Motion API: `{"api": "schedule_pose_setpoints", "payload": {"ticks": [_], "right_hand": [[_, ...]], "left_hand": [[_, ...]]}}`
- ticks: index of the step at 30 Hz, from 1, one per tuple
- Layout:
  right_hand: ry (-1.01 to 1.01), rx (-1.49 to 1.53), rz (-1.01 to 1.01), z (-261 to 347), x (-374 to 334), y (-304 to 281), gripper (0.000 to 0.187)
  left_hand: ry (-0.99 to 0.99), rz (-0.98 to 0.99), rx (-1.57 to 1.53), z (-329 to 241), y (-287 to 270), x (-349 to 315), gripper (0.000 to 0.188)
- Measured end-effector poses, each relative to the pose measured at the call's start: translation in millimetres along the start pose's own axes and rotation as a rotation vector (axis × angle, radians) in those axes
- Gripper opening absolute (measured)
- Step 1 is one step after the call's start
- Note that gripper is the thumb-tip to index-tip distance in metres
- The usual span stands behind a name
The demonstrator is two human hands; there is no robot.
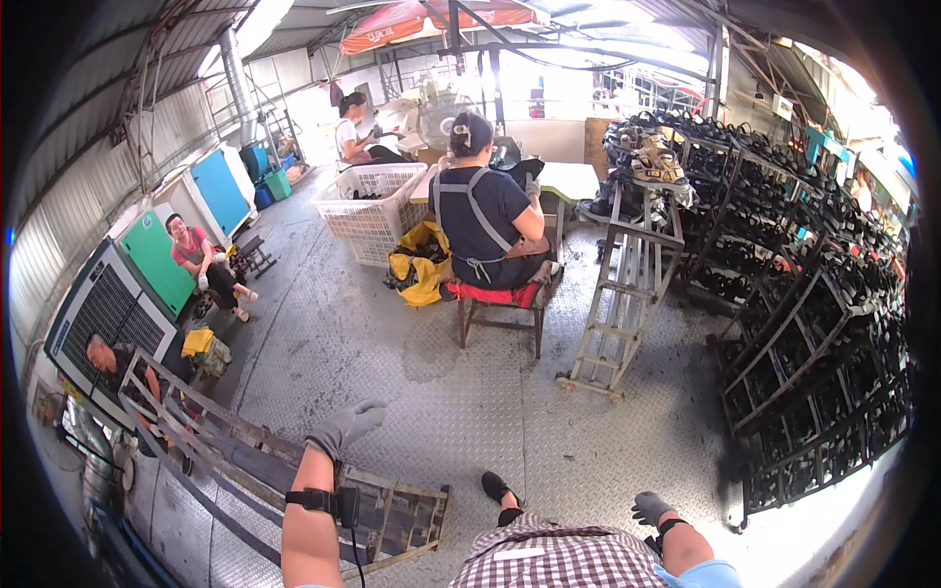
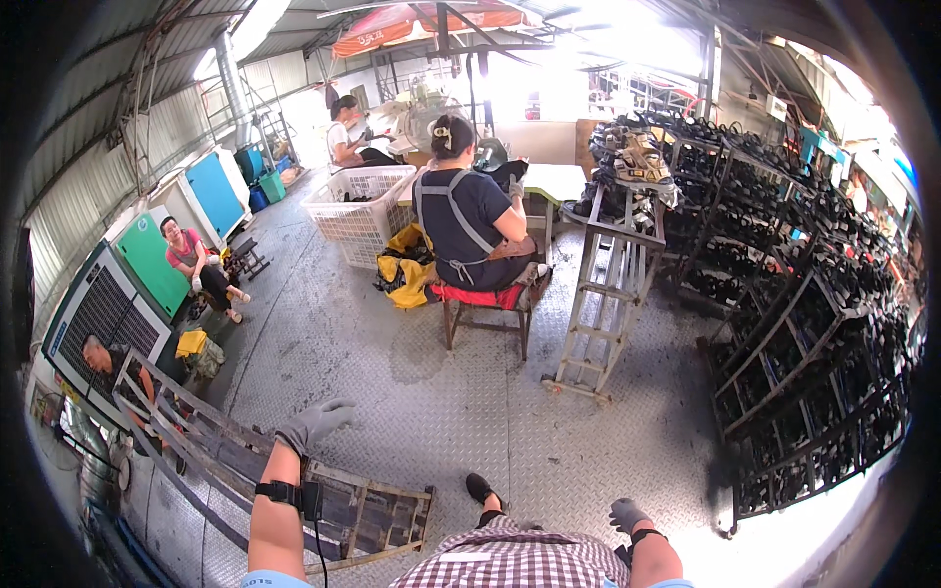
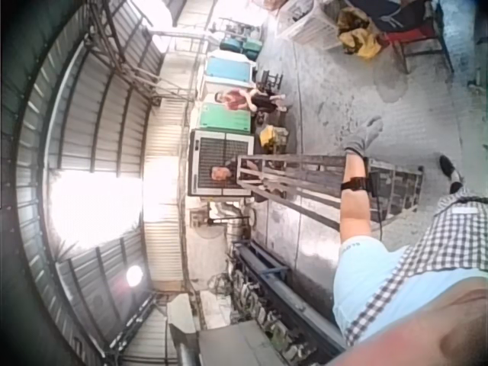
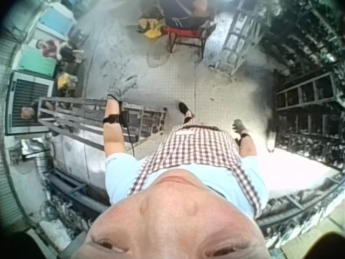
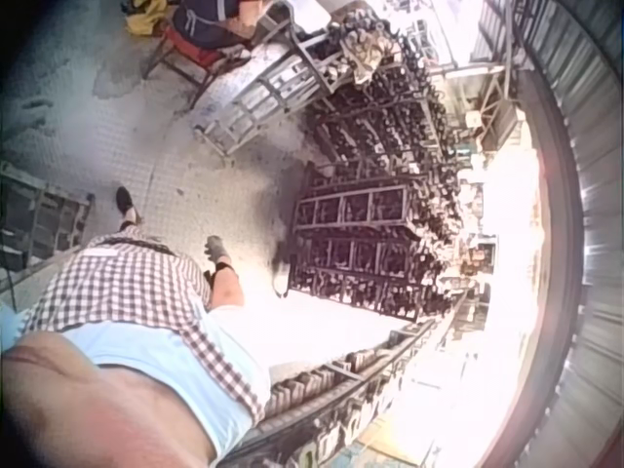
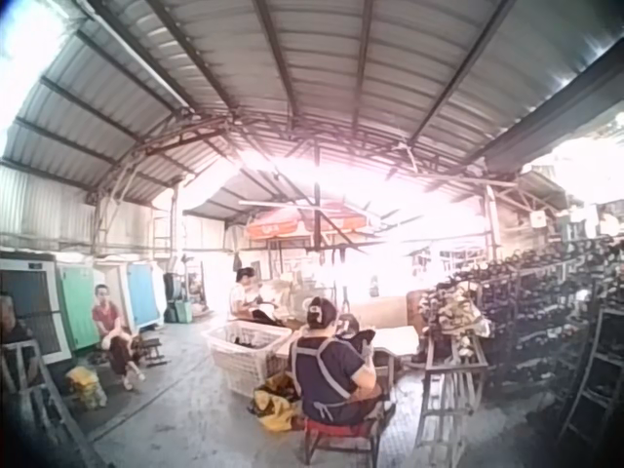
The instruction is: Moving a large metal rack through a shoe factory floor.
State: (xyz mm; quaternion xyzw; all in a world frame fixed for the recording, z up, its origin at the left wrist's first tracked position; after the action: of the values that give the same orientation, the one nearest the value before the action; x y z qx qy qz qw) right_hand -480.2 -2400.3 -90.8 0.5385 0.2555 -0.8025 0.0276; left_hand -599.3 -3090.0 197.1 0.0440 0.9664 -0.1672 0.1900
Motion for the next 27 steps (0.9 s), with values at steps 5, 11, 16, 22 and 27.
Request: {"api": "schedule_pose_setpoints", "payload": {"ticks": [5,11,16,22,27], "right_hand": [[0.013,-0.014,0.016,2,-3,1,0.043],[0.019,-0.020,0.029,4,-5,2,0.043],[-0.001,-0.029,0.022,9,-9,4,0.042],[-0.015,-0.057,0.008,15,-9,6,0.041],[-0.014,-0.059,0.027,14,-7,6,0.047]], "left_hand": [[-0.011,-0.003,-0.034,-3,1,-2,0.048],[0.000,-0.009,-0.048,-6,3,-6,0.048],[-0.014,0.012,-0.018,-8,2,-5,0.047],[-0.003,0.017,-0.010,-11,3,-6,0.048],[-0.002,0.012,0.000,-11,3,-5,0.048]]}}
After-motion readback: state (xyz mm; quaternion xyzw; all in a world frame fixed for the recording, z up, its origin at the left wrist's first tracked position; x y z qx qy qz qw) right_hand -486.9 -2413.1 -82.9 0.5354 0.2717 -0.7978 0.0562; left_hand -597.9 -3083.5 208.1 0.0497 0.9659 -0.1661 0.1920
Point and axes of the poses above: each hand's wrist, its own x-axis towards the middle knuckle, its own y-axis out of the palm, z = x × y, the point moved 3 cm from there along x, towards the middle knuckle, and after that the axes turned 11 degrees about -x, right-handed, at the moved point
